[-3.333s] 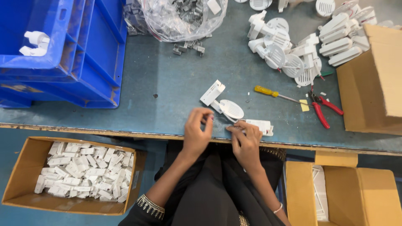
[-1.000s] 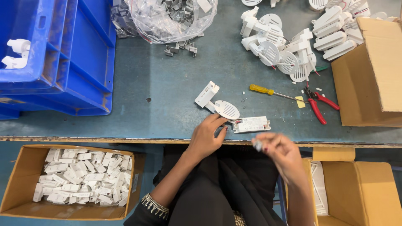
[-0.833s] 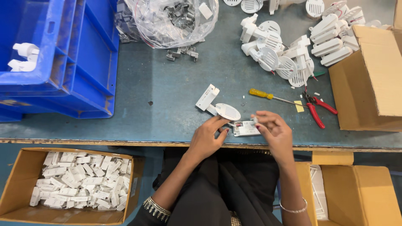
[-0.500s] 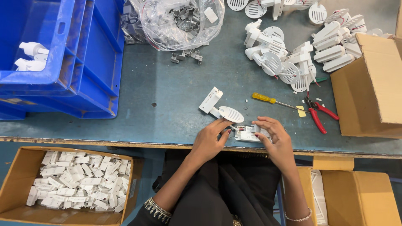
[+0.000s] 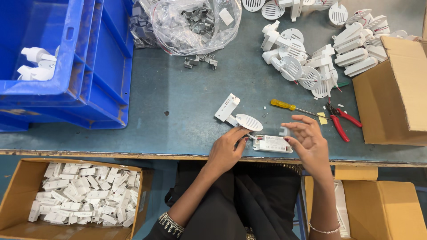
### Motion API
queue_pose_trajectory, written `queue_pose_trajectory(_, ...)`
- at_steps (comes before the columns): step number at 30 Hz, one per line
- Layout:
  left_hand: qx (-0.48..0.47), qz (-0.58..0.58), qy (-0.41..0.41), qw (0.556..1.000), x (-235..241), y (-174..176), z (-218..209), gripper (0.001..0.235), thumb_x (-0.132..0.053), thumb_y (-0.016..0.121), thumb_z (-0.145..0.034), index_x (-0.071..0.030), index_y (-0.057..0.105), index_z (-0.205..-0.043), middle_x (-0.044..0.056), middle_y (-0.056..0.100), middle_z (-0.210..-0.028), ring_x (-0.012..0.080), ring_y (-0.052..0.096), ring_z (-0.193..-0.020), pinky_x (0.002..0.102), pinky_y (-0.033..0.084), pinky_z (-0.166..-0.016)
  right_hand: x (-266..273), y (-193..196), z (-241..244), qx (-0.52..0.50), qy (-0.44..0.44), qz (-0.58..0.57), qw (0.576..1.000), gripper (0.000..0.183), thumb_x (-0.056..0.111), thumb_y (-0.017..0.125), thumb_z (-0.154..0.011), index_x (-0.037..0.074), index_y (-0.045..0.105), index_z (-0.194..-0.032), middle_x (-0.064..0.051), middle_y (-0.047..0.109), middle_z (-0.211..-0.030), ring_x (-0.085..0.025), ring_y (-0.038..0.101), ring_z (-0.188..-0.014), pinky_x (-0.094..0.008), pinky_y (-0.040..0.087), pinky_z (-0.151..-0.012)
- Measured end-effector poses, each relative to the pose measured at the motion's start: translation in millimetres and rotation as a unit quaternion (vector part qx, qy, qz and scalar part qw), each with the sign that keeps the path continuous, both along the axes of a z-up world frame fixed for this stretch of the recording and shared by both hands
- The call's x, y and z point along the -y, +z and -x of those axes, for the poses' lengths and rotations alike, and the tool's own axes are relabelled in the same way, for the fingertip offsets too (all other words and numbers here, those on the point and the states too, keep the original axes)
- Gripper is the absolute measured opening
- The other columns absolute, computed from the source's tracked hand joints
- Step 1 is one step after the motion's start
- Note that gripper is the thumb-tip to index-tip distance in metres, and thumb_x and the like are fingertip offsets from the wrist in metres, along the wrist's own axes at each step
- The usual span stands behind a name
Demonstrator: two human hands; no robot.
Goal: The person assembles white plastic electrical components at a workbench. They use a screwdriver to secure parts, insert small metal clips, and place finished units into a blue crate. The process is repeated for multiple units.
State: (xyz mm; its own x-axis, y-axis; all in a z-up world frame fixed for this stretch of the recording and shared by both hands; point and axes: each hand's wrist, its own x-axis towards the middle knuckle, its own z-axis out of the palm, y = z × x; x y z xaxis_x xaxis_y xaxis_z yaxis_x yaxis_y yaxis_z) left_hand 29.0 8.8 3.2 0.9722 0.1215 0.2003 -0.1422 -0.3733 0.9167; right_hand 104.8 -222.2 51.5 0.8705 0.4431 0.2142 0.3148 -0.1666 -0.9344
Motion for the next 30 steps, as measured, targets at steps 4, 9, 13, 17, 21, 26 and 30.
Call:
queue_pose_trajectory(4,-0.023,0.002,-0.011,1.0,-2,2,0,0.033,-0.012,0.06,-0.093,-0.008,0.068,-0.125,0.012,0.069,-0.126,0.0346,0.07,-0.107,0.042,0.055,-0.089,0,-2,3,-0.038,0.011,-0.035,0.999,0.041,-0.008,0.064,-0.09,-0.008,0.056,-0.13,-0.012,0.039,-0.149,-0.026,0.06,-0.132,-0.036,0.054,-0.105)
queue_pose_trajectory(9,-0.02,0.001,-0.018,1.0,-3,5,-1,0.033,-0.012,0.06,-0.093,-0.008,0.069,-0.125,0.012,0.07,-0.125,0.0356,0.069,-0.106,0.042,0.055,-0.088,-2,-8,8,-0.036,-0.013,-0.009,0.999,0.032,-0.005,0.065,-0.092,-0.009,0.062,-0.124,-0.012,0.039,-0.15,-0.023,0.062,-0.124,-0.036,0.056,-0.102)
queue_pose_trajectory(13,-0.012,0.005,-0.021,1.0,-4,4,-1,0.032,-0.012,0.06,-0.094,-0.008,0.068,-0.124,0.013,0.069,-0.127,0.0355,0.07,-0.105,0.042,0.055,-0.088,0,-14,13,-0.051,-0.017,-0.03,0.998,0.032,-0.003,0.065,-0.091,-0.007,0.063,-0.123,-0.011,0.044,-0.147,-0.019,0.063,-0.115,-0.034,0.057,-0.097)
queue_pose_trajectory(17,-0.029,0.025,-0.036,0.999,-5,3,-2,0.034,-0.012,0.058,-0.095,-0.01,0.068,-0.127,0.014,0.069,-0.129,0.0338,0.071,-0.106,0.04,0.056,-0.088,-5,-22,15,-0.026,-0.008,0.01,1.0,0.032,-0.004,0.066,-0.092,-0.004,0.066,-0.124,-0.012,0.065,-0.13,-0.015,0.064,-0.107,-0.029,0.055,-0.092)
queue_pose_trajectory(21,0.006,0.025,-0.034,0.999,-5,2,-2,0.034,-0.013,0.059,-0.097,-0.009,0.069,-0.129,0.017,0.069,-0.132,0.0359,0.069,-0.114,0.041,0.055,-0.092,-17,-25,17,-0.047,-0.018,0.035,0.998,0.036,0.0,0.071,-0.088,-0.001,0.067,-0.124,-0.008,0.068,-0.122,-0.012,0.064,-0.097,-0.027,0.055,-0.089)
queue_pose_trajectory(26,0.012,0.03,-0.038,0.999,-7,3,-1,0.033,-0.016,0.058,-0.099,-0.009,0.068,-0.13,0.02,0.069,-0.13,0.0361,0.068,-0.117,0.041,0.055,-0.094,-32,-16,18,0.047,-0.047,0.179,0.982,0.037,0.007,0.079,-0.082,0.004,0.071,-0.117,-0.006,0.073,-0.113,-0.013,0.067,-0.088,-0.028,0.055,-0.084)
queue_pose_trajectory(30,-0.015,0.047,-0.044,0.998,-6,3,0,0.033,-0.019,0.056,-0.101,-0.008,0.068,-0.129,0.018,0.07,-0.129,0.0334,0.07,-0.115,0.039,0.055,-0.094,-37,-3,16,0.083,-0.026,0.214,0.973,0.036,0.01,0.078,-0.081,0.006,0.071,-0.116,-0.008,0.072,-0.115,-0.017,0.069,-0.086,-0.031,0.057,-0.082)
